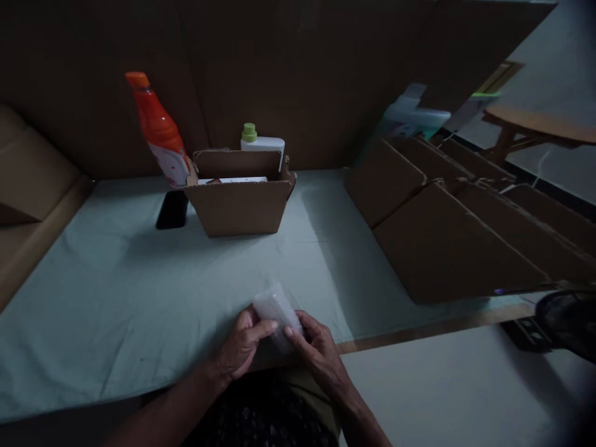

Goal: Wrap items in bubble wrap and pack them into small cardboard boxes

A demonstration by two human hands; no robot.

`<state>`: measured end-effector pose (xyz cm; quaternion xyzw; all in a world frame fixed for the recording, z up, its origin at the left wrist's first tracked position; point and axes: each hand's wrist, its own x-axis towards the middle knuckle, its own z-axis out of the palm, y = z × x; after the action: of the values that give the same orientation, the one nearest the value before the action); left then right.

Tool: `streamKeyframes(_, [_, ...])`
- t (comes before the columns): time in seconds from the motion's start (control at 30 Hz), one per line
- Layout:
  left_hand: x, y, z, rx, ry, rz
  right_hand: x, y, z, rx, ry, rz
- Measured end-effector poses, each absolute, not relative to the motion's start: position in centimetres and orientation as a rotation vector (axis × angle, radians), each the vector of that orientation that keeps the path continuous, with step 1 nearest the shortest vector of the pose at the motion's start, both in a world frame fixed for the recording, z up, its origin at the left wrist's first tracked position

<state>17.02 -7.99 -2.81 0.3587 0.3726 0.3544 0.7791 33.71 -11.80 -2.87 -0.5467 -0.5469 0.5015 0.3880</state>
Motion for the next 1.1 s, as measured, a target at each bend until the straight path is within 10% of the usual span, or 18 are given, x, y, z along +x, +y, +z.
streamKeyframes(0.23, [16.7, -8.3, -2.8, 0.85, 0.865, 0.894, 35.1, -11.8, -2.1, -1.574, -1.727, 0.743])
streamKeyframes(0.8, [15.8, -7.8, -3.6, 0.986, 0.764, 0.852, 29.8, -9.0, -2.3, -1.32, -0.926, 1.263])
streamKeyframes(1.1, [13.4, -5.6, -1.7, 1.464, 1.032, 0.619, 35.0, -7.0, -0.6, -1.41, -1.686, 1.066])
